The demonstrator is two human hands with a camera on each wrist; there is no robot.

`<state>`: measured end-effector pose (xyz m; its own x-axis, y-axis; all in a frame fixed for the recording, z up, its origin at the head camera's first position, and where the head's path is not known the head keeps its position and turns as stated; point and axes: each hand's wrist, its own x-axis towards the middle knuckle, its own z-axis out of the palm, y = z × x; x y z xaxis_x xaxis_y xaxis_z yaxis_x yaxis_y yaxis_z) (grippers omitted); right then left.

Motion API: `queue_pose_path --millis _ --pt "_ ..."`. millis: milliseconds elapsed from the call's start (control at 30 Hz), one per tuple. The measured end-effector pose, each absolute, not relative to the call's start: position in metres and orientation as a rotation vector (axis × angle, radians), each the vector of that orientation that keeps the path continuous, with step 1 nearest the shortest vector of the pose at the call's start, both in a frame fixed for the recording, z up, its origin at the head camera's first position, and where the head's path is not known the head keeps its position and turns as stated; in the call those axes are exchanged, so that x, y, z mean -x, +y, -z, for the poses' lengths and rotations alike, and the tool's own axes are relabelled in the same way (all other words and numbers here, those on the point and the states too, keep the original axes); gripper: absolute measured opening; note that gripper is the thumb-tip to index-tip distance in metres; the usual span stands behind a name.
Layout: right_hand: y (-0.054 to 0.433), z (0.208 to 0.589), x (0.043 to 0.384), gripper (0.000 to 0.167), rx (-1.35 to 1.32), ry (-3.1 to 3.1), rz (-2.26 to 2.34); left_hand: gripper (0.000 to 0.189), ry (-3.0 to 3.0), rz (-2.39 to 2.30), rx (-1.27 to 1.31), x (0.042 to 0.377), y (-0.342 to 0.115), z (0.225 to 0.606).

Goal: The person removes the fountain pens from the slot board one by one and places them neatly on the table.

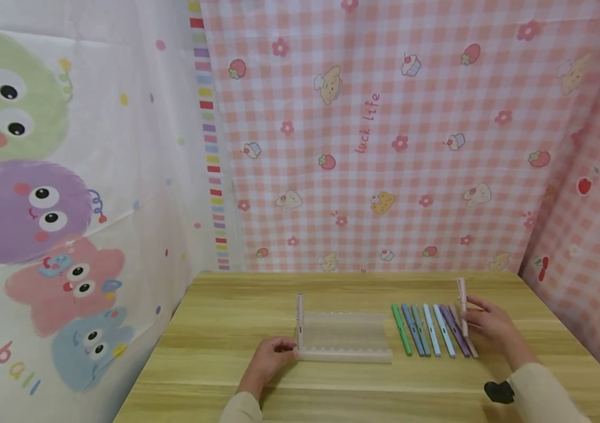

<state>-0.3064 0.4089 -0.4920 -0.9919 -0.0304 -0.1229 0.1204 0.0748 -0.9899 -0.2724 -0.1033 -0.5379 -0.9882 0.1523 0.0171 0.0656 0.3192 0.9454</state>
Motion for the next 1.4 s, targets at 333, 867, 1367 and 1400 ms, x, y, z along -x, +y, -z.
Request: queue_pose_path --millis 333,867,1367,1400 --pt "0.432 0.504 0.299 0.064 -0.125 2.273 1.939 0.019 2.504 -1.749 -0.198 0.271 -0.106 0.537" --pt "0.440 0.518 0.299 0.062 -0.132 2.296 1.881 0.017 2.505 -1.728 -0.172 0.271 -0.104 0.537" --pt "0.429 0.522 0.302 0.060 -0.250 2.463 1.761 0.018 2.496 -1.751 -0.177 0.270 -0.102 0.538" --pt "0.428 0.522 0.302 0.060 -0.269 2.485 1.739 0.018 2.491 -1.753 -0.172 0.270 -0.102 0.538"
